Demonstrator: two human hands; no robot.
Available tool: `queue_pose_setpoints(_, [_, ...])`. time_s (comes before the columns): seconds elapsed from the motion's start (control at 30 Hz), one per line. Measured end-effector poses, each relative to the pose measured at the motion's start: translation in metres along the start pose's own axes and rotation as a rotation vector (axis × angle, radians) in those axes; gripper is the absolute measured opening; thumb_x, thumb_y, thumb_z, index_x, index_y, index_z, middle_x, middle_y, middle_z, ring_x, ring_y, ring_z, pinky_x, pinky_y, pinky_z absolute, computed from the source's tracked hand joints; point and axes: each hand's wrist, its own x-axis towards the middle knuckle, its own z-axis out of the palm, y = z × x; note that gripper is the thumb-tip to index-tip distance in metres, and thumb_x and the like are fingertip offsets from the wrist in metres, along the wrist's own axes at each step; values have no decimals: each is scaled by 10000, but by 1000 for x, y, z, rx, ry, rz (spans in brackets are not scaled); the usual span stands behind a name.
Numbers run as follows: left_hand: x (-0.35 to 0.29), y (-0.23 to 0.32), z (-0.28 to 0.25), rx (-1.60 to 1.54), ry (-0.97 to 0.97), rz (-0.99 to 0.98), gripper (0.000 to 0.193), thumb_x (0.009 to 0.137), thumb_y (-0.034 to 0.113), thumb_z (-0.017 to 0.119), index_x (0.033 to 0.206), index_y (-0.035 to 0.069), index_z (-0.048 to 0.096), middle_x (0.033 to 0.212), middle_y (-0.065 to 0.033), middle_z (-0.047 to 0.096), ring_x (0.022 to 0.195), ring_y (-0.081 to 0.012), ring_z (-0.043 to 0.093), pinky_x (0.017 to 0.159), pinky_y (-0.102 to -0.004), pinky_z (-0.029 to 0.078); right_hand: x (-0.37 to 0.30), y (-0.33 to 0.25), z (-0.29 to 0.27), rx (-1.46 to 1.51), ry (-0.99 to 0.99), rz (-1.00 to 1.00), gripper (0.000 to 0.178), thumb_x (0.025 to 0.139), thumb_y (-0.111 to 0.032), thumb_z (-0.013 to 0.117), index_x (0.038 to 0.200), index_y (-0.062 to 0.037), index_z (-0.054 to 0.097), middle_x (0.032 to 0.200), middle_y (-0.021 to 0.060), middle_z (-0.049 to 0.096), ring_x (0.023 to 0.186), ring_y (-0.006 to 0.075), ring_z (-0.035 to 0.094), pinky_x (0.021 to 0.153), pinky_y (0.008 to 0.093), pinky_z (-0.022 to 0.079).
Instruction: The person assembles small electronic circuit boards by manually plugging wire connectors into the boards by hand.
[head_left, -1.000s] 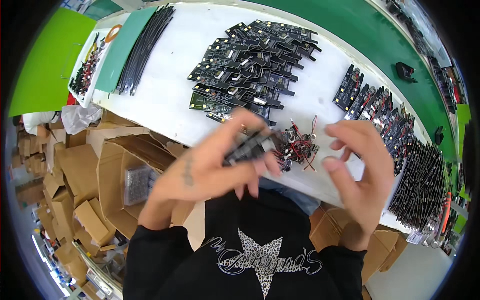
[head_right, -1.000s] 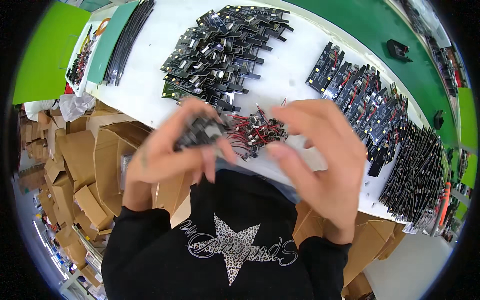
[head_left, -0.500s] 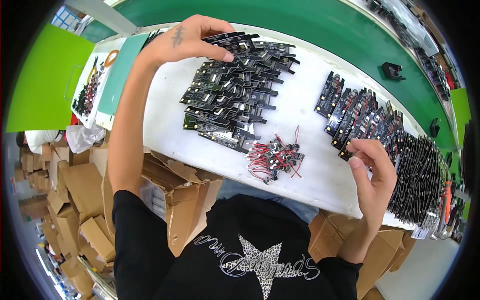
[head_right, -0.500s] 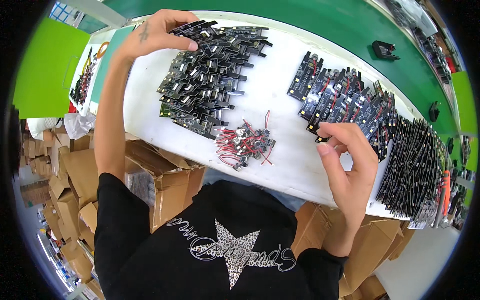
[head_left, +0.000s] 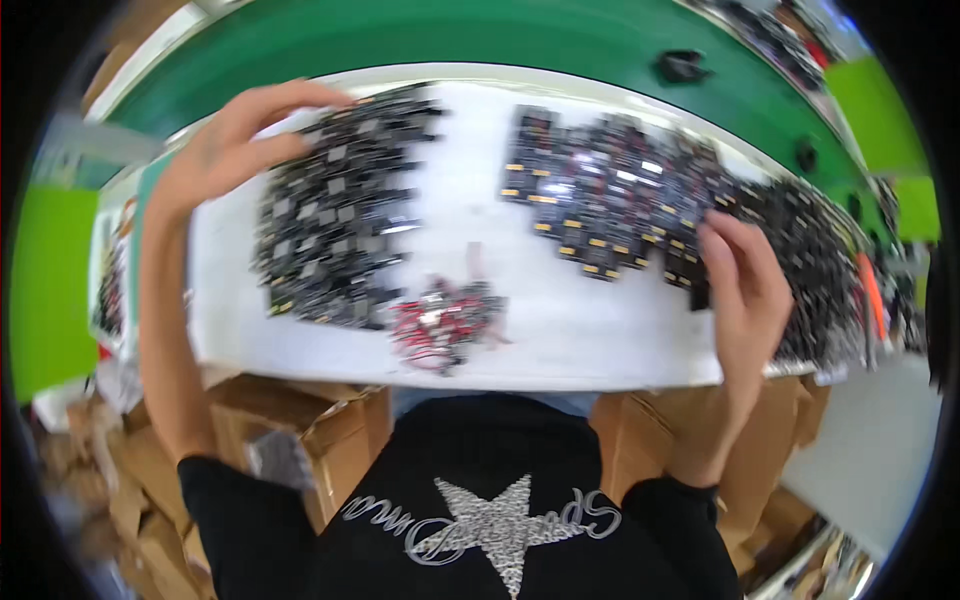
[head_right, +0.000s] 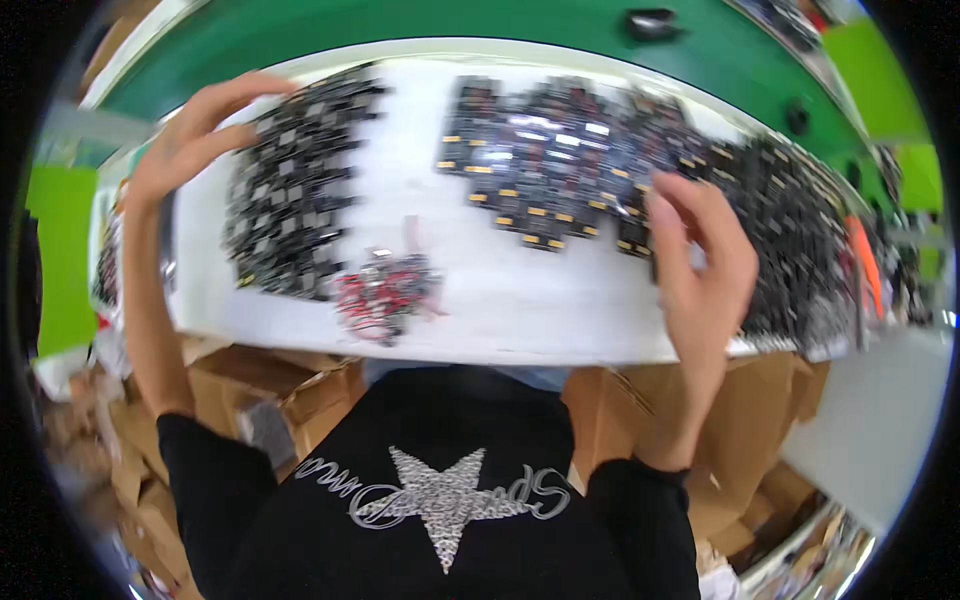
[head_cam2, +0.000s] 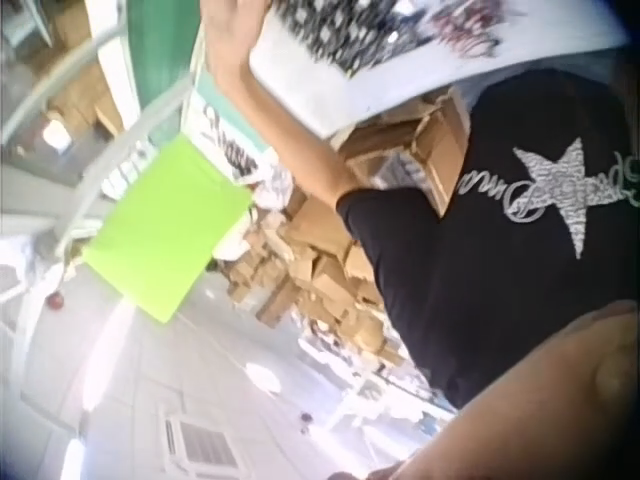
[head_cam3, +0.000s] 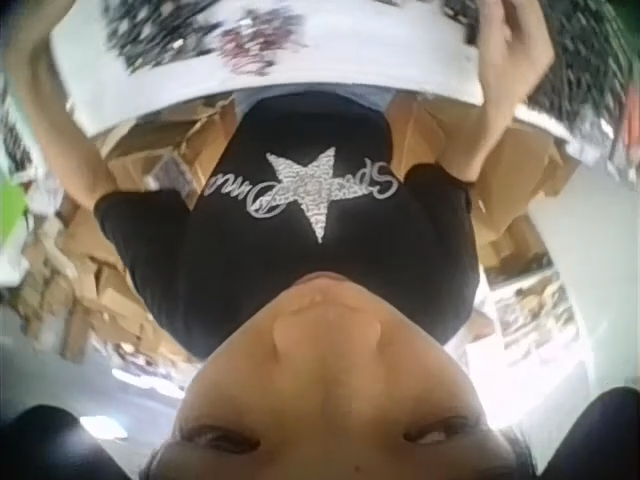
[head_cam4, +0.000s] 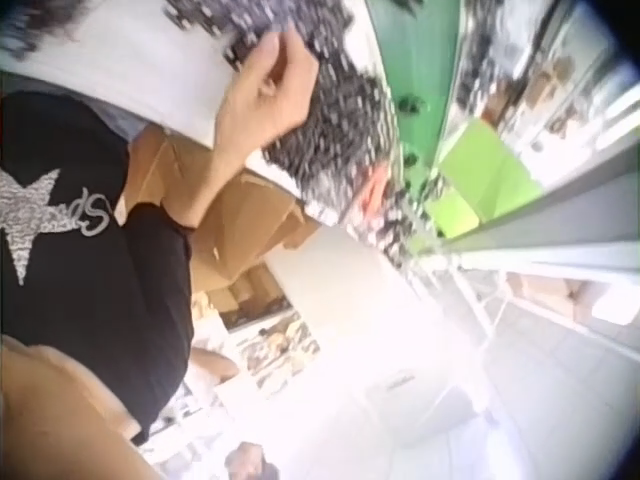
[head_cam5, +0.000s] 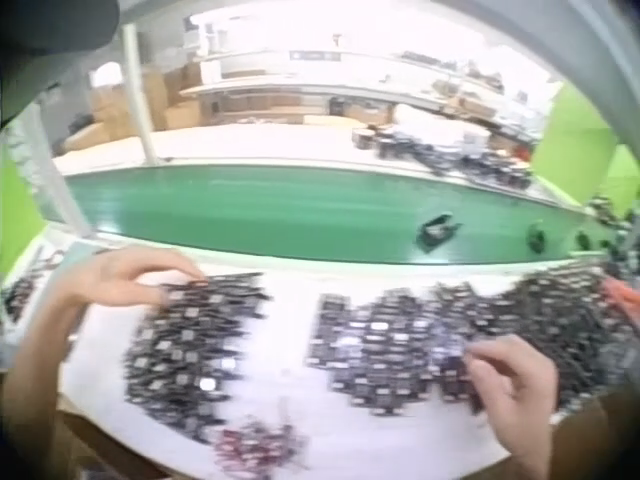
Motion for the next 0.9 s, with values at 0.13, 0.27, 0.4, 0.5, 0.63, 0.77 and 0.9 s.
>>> queue_pose_setpoints(0.13, [-6, 19, 20, -111, 191, -162, 344, 974, 144, 547, 1280, 2, 610, 1290, -93, 630, 1256, -186, 544, 1106, -330, 373, 3, 25, 1, -288, 164, -132, 190, 914, -9, 676, 1102, 21, 673, 1066, 154, 682, 888, 261, 688, 791, 317, 548])
queue_pose_setpoints(0.27, [3, 40, 45, 122, 420, -125, 275, 997, 146, 567, 1228, 8, 628, 1237, -99, 655, 1193, -216, 593, 1056, -331, 413, 3, 33, 1, -420, 100, -64, 430, 918, -185, 706, 1262, 46, 593, 1303, 218, 607, 1184, 387, 594, 1006, 423, 473])
queue_pose_setpoints(0.4, [6, 88, 78, 274, 471, 96, 268, 909, 32, 630, 1174, 3, 660, 1228, -149, 656, 1164, -303, 615, 1028, -359, 445, 19, 40, 5, -440, 1, -44, 595, 922, -288, 709, 1347, 84, 521, 1398, 283, 534, 1290, 420, 520, 1085, 446, 421])
queue_pose_setpoints(0.5, [-3, 111, 117, 289, 465, 214, 344, 786, 31, 726, 1129, 41, 700, 1241, -148, 652, 1176, -362, 596, 1036, -446, 448, 40, 46, 8, -436, -5, -71, 695, 917, -350, 716, 1382, 112, 485, 1408, 304, 521, 1315, 424, 504, 1106, 450, 402])
queue_pose_setpoints(0.63, [-9, 136, 172, 120, 462, 256, 372, 738, 69, 769, 1107, 92, 728, 1229, -115, 659, 1169, -367, 591, 1040, -529, 427, 64, 45, 10, -386, -102, 24, 718, 881, -328, 746, 1384, 112, 484, 1368, 296, 552, 1283, 414, 527, 1085, 436, 419])
queue_pose_setpoints(0.77, [-10, 147, 203, -53, 502, 239, 378, 744, 79, 778, 1118, 108, 734, 1230, -93, 667, 1163, -347, 599, 1038, -537, 424, 65, 45, 11, -439, -3, -161, 656, 827, -266, 783, 1356, 38, 541, 1217, 219, 625, 1126, 387, 598, 968, 427, 482])
queue_pose_setpoints(0.9, [-6, 149, 214, -184, 524, 237, 385, 749, 49, 771, 1128, 99, 726, 1215, -88, 676, 1133, -334, 617, 1006, -502, 458, 65, 35, 6, -407, 26, -200, 627, 790, -224, 819, 1310, 26, 574, 1155, 198, 639, 1060, 364, 622, 914, 421, 493])
